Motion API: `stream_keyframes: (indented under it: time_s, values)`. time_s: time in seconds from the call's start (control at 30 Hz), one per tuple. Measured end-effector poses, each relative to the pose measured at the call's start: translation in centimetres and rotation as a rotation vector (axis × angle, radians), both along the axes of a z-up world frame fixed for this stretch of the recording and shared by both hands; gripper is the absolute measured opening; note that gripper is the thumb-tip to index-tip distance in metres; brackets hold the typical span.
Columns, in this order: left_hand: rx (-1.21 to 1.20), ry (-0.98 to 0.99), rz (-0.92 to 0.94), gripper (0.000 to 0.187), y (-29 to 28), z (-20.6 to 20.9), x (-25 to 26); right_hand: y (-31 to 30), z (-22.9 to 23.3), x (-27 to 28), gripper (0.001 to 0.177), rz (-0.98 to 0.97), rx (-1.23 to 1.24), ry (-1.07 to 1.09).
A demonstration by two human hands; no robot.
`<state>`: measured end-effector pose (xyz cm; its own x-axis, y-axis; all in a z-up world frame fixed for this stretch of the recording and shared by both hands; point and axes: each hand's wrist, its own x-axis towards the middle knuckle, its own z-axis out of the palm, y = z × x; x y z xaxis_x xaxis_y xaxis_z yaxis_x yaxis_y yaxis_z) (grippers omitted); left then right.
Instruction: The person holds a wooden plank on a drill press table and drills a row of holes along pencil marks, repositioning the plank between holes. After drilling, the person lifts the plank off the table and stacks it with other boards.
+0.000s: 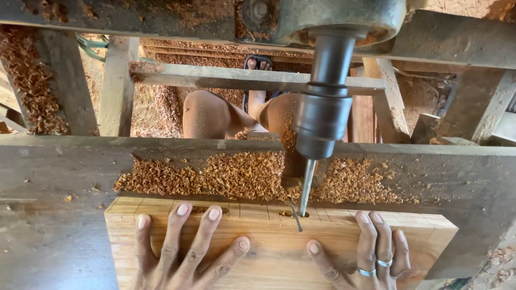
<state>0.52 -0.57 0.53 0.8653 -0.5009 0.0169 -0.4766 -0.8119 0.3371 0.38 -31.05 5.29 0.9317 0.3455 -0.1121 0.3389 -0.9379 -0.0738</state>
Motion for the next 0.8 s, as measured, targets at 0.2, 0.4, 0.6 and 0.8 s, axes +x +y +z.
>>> stream_keyframes:
  time_s: [0.2,0.4,0.6,0.8]
  values:
    - [0.013,-0.049,0.038,0.059,-0.4,-0.2,0.6,-0.9,-0.7,1.1,0.039,0.055,-0.008,-0.053]
    - [-0.098,0.151,0.027,0.063,-0.5,1.9,1.8,0.9,1.6,2.9,0.057,-0.003,0.075,0.005]
    - [0.004,0.064,-0.022,0.06,0.4,1.1,0.5,-1.3,-1.6,-1.2,0.041,0.141,-0.029,-0.187]
    - [-0.04,0.067,0.026,0.067,0.2,0.8,1.3,-0.2,-0.4,1.4,0.042,0.074,-0.026,-0.04]
